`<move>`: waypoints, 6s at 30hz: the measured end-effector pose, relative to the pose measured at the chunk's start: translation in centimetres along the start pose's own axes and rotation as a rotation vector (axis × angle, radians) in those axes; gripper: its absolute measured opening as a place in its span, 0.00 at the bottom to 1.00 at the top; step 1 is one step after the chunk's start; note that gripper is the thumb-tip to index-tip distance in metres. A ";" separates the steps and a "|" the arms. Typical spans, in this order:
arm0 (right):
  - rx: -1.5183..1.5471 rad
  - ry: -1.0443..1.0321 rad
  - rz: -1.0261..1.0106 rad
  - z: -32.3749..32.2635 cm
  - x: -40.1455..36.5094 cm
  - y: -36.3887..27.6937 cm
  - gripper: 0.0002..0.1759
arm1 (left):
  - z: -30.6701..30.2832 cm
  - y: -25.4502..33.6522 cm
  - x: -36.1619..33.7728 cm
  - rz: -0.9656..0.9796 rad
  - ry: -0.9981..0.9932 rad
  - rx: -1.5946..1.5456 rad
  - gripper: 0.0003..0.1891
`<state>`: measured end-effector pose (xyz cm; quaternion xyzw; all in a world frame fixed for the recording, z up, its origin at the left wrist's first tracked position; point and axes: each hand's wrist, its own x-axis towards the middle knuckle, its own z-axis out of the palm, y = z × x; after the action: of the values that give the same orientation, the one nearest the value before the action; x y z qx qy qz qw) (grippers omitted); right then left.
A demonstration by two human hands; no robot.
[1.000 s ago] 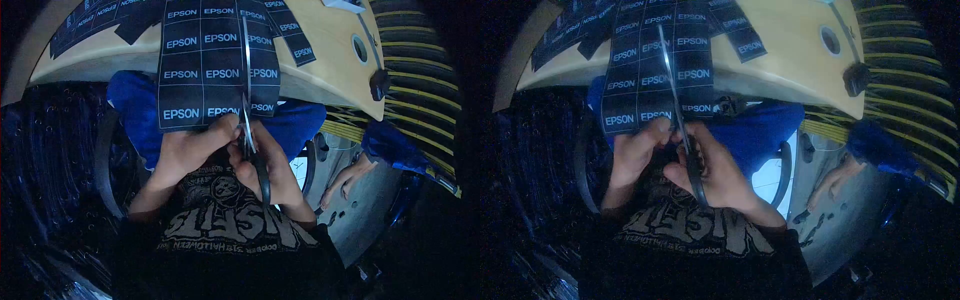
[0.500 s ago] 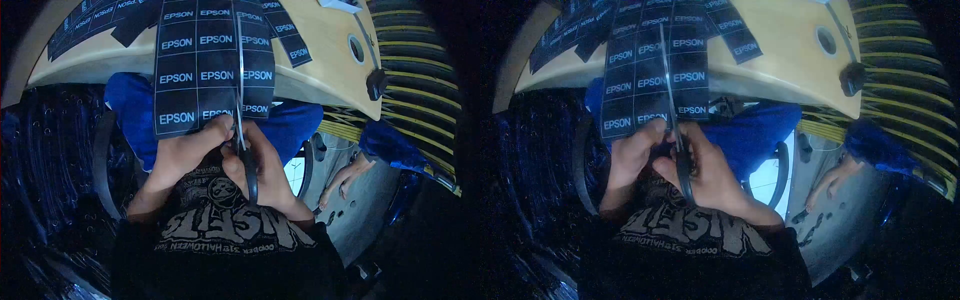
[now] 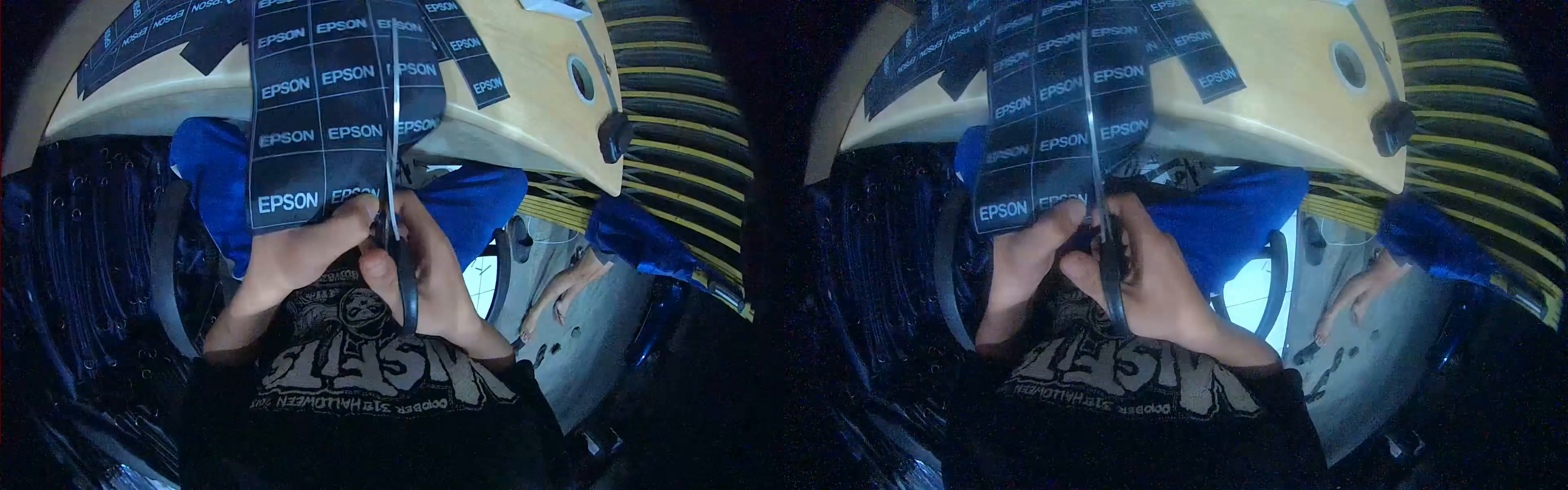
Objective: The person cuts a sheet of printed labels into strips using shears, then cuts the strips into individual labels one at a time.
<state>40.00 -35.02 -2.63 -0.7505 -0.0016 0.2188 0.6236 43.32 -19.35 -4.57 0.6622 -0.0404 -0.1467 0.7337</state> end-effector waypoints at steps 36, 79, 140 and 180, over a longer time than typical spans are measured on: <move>0.071 0.014 -0.061 0.7 1.0 0.1 0.31 | 0.6 -1.1 -0.8 -0.030 0.215 -0.309 0.08; 0.145 0.012 -0.083 0.2 1.8 -1.5 0.35 | -0.5 -0.3 -0.2 0.189 0.053 0.057 0.15; 0.089 0.045 -0.124 -0.1 3.4 -2.4 0.29 | -0.7 0.8 -0.8 0.194 -0.023 -0.002 0.09; 0.096 0.127 -0.172 0.4 5.0 -4.1 0.25 | -1.4 0.7 -1.4 0.105 -0.012 -0.001 0.05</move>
<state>45.44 -32.36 -0.49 -0.7291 -0.0158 0.1163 0.6743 42.49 -17.56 -3.89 0.6578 -0.0796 -0.1118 0.7406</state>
